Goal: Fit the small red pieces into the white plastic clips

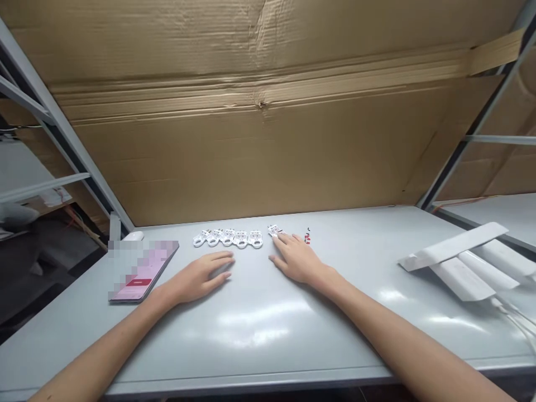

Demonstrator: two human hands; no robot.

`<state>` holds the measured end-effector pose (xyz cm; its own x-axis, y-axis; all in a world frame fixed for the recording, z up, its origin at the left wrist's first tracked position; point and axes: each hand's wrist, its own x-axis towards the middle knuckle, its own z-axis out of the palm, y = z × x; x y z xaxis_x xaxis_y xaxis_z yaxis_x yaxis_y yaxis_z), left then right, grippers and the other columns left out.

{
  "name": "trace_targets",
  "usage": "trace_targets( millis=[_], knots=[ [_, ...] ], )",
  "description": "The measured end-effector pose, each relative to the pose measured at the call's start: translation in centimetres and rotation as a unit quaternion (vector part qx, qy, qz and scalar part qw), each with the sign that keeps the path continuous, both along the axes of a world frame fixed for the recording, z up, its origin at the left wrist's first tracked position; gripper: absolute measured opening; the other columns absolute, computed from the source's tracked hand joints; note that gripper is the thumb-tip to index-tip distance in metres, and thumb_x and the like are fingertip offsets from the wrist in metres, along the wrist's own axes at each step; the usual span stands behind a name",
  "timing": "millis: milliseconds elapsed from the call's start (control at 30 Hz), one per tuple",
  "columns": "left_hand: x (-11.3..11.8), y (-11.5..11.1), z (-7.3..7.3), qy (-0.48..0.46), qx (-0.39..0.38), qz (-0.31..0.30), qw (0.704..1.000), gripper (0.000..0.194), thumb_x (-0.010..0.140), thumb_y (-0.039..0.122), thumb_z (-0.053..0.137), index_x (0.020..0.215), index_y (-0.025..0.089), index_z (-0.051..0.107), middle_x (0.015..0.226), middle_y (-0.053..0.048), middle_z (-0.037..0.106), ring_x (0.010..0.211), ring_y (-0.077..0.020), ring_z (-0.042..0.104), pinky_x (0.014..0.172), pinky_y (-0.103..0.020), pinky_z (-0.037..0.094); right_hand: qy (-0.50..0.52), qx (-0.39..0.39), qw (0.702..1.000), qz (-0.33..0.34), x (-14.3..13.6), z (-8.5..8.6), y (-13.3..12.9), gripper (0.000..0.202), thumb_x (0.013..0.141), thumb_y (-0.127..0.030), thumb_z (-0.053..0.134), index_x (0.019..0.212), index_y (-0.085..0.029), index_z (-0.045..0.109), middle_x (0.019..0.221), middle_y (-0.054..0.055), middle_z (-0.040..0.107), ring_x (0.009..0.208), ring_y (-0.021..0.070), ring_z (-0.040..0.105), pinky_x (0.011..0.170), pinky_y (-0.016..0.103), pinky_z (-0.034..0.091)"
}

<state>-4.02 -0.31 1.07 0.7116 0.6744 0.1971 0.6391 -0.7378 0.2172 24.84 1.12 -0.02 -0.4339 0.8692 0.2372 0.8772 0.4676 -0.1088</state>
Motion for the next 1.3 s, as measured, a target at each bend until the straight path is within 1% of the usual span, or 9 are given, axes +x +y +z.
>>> trace_targets(
  millis=[167,267,400,533,667,767,967,1167,1300],
  knots=[
    [0.6,-0.5,0.2,0.006,0.015,-0.020,1.000,0.034,0.101,0.038,0.041,0.122,0.020,0.061,0.128,-0.010,0.062,0.122,-0.0280,0.056,0.102,-0.041,0.045,0.043,0.037,0.998,-0.035,-1.1,0.5,-0.7,0.029,0.096,-0.027,0.040,0.102,-0.019,0.068,0.099,0.011,0.073,0.092,0.0276,0.066,0.086,0.042,0.047],
    [0.8,-0.7,0.2,0.023,0.023,-0.016,0.999,0.035,0.101,0.039,0.040,0.120,0.019,0.062,0.126,-0.012,0.062,0.121,-0.0286,0.056,0.101,-0.041,0.046,0.103,0.062,0.992,-0.041,-1.1,0.1,-0.3,0.033,0.096,-0.027,0.038,0.110,-0.018,0.066,0.110,0.012,0.072,0.101,0.0283,0.065,0.088,0.042,0.048],
    [0.7,-0.8,0.3,0.033,0.025,-0.016,0.999,0.035,0.101,0.040,0.039,0.118,0.019,0.062,0.125,-0.011,0.062,0.121,-0.0290,0.056,0.100,-0.041,0.046,0.113,0.051,0.992,-0.002,-0.4,-0.7,0.8,0.041,0.094,-0.032,0.044,0.129,-0.014,0.055,0.138,0.017,0.056,0.126,0.0307,0.051,0.101,0.046,0.042],
    [0.7,-0.8,0.3,0.031,0.026,-0.018,0.999,0.035,0.101,0.039,0.039,0.118,0.019,0.062,0.126,-0.011,0.062,0.120,-0.0286,0.056,0.100,-0.040,0.046,0.099,-0.003,0.995,0.010,0.3,-0.3,0.9,0.038,0.096,-0.032,0.041,0.127,-0.015,0.056,0.129,0.016,0.061,0.119,0.0300,0.056,0.098,0.045,0.045],
    [0.9,-0.9,0.4,0.019,0.016,-0.028,0.999,0.033,0.101,0.035,0.042,0.124,0.020,0.058,0.132,-0.011,0.059,0.122,-0.0275,0.056,0.102,-0.039,0.046,0.115,0.032,0.993,-0.010,0.1,0.6,0.2,0.038,0.097,-0.034,0.042,0.127,-0.015,0.056,0.126,0.017,0.063,0.113,0.0314,0.059,0.094,0.048,0.047],
    [1.1,-1.1,0.4,0.013,0.010,-0.024,1.000,0.036,0.100,0.036,0.044,0.132,0.020,0.053,0.138,-0.010,0.055,0.126,-0.0273,0.053,0.105,-0.039,0.044,0.143,0.041,0.988,0.032,-0.9,0.5,-0.6,0.042,0.097,-0.037,0.045,0.133,-0.017,0.051,0.132,0.016,0.060,0.120,0.0299,0.056,0.098,0.046,0.046],
    [1.1,-1.0,0.1,0.023,0.012,0.001,1.000,0.050,0.100,0.039,0.046,0.144,0.018,0.041,0.147,-0.013,0.046,0.132,-0.0279,0.047,0.109,-0.041,0.040,0.146,-0.014,0.977,0.154,-3.0,-0.5,-1.5,0.050,0.095,-0.042,0.051,0.138,-0.018,0.046,0.133,0.017,0.059,0.121,0.0308,0.055,0.100,0.048,0.046],
    [1.3,-1.5,0.3,0.025,0.000,-0.021,0.999,0.056,0.099,0.046,0.047,0.148,0.020,0.039,0.155,-0.013,0.034,0.140,-0.0299,0.037,0.113,-0.044,0.035,0.175,0.024,0.970,0.168,-2.2,-0.3,-1.1,0.031,0.098,-0.032,0.047,0.121,-0.020,0.062,0.127,0.015,0.062,0.119,0.0268,0.056,0.100,0.046,0.047],
    [1.6,-1.8,0.4,0.018,-0.016,-0.052,0.998,0.055,0.098,0.044,0.049,0.149,0.025,0.038,0.157,-0.010,0.031,0.141,-0.0311,0.034,0.113,-0.047,0.034,0.184,0.016,0.967,0.174,-2.1,-0.4,-1.0,0.024,0.095,-0.025,0.049,0.106,-0.022,0.071,0.112,0.012,0.067,0.103,0.0238,0.063,0.089,0.041,0.053]
  ],
)
